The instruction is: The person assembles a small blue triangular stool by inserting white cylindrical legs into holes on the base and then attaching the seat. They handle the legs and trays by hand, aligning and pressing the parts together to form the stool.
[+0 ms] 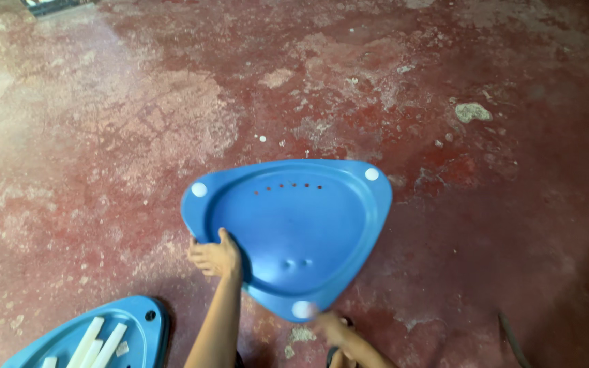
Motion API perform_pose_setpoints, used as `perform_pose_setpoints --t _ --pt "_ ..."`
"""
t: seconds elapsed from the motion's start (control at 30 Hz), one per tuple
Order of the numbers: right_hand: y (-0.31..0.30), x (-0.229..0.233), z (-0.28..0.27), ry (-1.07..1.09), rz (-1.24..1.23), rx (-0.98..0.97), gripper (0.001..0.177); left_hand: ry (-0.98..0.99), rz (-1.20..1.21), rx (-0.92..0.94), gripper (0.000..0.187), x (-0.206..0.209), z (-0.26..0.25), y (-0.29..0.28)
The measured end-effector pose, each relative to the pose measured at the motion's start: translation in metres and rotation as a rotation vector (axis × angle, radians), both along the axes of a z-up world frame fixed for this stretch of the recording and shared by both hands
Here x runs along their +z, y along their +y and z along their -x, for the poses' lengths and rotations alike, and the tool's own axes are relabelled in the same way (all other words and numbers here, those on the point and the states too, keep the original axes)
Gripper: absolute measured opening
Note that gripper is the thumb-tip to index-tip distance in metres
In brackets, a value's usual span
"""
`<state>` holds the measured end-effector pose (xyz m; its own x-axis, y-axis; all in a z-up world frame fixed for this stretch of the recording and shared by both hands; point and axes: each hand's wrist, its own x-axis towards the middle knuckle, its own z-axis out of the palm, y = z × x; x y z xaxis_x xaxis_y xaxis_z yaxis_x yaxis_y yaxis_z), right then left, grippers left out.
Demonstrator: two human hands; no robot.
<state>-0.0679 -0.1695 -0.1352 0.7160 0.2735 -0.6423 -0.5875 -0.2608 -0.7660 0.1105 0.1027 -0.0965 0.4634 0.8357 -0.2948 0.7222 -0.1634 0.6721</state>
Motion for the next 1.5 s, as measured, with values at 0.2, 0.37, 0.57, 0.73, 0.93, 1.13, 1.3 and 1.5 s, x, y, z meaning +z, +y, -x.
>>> perform_pose_setpoints --t 0.2,0.37,0.57,0.73,0.93,1.13,1.3,1.5 --pt "-0.057 0.083 -0.059 0.022 -0.07 0.075 0.04 0.059 0.178 0.016 0.118 0.026 0.036 0.027" --pt "-0.135 0.093 -0.232 -1.115 0.917 -0.185 0.062 0.478 0.456 -0.224 0.109 0.034 0.114 -0.051" --pt "-0.148 0.032 -0.278 -0.68 0.932 -0.283 0.063 0.076 0.553 -0.012 0.141 0.044 0.154 -0.113" --pt "-0.181 0.006 -0.227 -0.509 0.992 -0.469 0.053 -0.194 0.09 -0.241 0.113 0.021 0.105 -0.048" --pt "-0.146 -0.031 -0.15 -0.554 0.383 -0.858 0.048 -0.317 0.087 -0.227 0.084 -0.001 0.071 -0.008" --pt "-0.123 -0.001 -0.144 -0.356 0.535 -0.897 0.064 -0.45 0.092 -0.265 0.079 -0.004 0.07 -0.001" --pt "-0.121 0.014 -0.146 -0.337 0.571 -0.835 0.065 -0.481 0.092 -0.261 0.079 -0.006 0.067 0.0" --pt "-0.136 -0.002 -0.15 -0.422 0.603 -0.811 0.067 -0.509 0.203 -0.345 0.085 -0.018 0.08 0.004"
